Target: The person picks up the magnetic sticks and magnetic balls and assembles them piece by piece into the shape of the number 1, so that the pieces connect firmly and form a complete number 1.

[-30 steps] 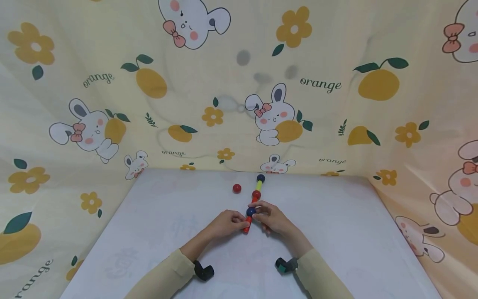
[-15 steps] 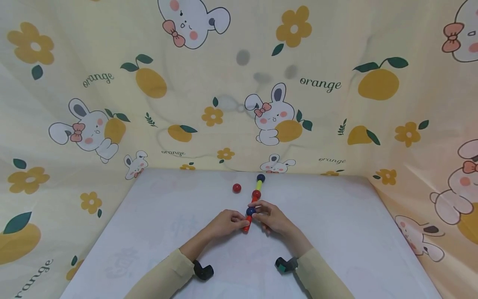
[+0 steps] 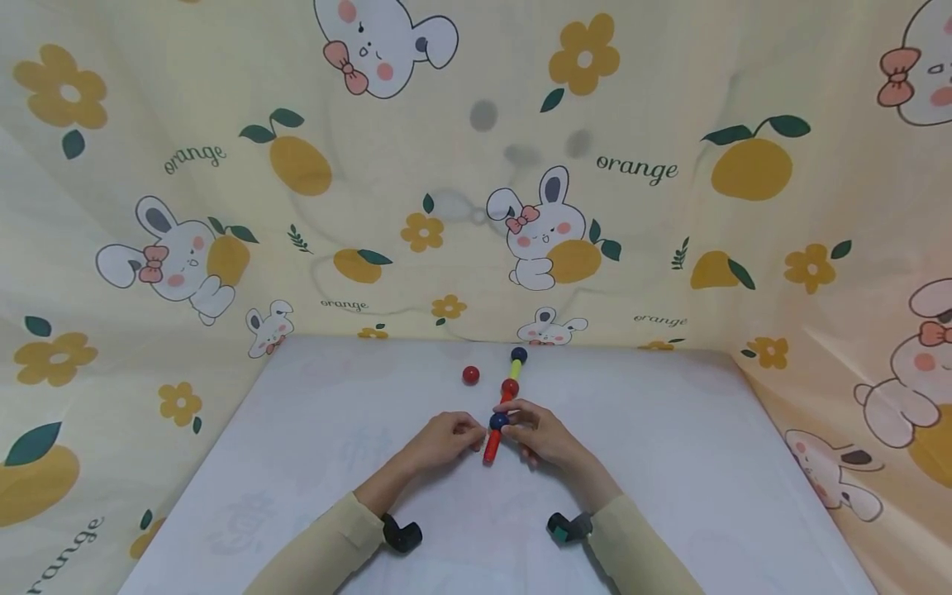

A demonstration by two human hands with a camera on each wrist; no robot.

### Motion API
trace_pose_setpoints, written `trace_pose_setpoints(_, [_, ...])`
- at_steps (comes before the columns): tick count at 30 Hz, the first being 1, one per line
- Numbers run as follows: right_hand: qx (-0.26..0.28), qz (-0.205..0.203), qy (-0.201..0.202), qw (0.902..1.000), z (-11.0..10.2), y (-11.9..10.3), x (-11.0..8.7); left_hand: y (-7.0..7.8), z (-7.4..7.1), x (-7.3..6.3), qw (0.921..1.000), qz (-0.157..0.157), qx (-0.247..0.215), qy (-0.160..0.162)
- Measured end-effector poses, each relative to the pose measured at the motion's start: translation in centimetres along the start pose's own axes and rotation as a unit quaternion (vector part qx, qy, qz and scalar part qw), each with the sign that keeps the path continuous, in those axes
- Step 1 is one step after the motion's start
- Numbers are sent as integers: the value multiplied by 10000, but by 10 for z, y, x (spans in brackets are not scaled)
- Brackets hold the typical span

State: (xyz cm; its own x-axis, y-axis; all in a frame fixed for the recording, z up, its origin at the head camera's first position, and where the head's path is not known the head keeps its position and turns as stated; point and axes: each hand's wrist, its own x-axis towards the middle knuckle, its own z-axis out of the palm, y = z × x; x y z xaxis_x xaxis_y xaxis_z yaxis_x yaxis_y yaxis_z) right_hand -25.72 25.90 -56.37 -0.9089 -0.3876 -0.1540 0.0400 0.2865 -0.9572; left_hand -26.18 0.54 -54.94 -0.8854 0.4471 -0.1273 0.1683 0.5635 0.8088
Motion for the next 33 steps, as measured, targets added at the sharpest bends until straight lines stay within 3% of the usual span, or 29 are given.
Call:
trace_pose_setpoints(8, [19,-40,-31,10000,0,0,0,1,-12,9,9978,-177,422,481])
trace_pose_setpoints(20, [-42,4,-7,10000,0,-2,-2,-1,-24,36,9846,2,1112,1349])
trace_pose_setpoints(33, [-2,115,22,9999,2,-4,-3,-4,-38,62,9770,-33,1584,1430])
